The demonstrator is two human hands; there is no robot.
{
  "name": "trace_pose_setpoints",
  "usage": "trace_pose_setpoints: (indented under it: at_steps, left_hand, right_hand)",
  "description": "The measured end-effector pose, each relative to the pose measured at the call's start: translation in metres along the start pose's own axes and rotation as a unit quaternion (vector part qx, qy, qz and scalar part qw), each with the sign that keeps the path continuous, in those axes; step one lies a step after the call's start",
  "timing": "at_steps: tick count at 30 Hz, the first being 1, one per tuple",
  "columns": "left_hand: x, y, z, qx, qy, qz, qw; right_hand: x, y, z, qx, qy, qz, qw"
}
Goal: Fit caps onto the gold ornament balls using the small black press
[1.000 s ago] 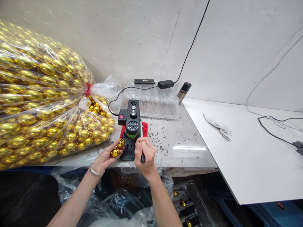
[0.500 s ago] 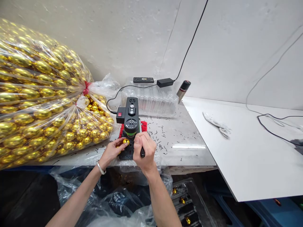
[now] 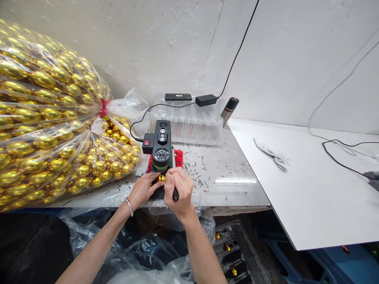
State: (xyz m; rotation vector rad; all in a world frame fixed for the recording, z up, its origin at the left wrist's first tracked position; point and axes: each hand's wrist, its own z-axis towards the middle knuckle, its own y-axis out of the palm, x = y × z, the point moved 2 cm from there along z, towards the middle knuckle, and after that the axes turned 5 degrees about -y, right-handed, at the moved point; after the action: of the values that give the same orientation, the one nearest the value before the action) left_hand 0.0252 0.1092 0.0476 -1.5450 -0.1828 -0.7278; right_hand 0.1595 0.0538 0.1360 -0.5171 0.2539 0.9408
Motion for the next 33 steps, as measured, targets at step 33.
trace_pose_setpoints:
  at_steps: [33]
  left_hand:
    - [0.000,0.000,-0.002,0.021,-0.039,-0.051,0.998]
  right_hand:
    - [0.015,0.016,-0.030,0.056,-0.007,0.002,0.998]
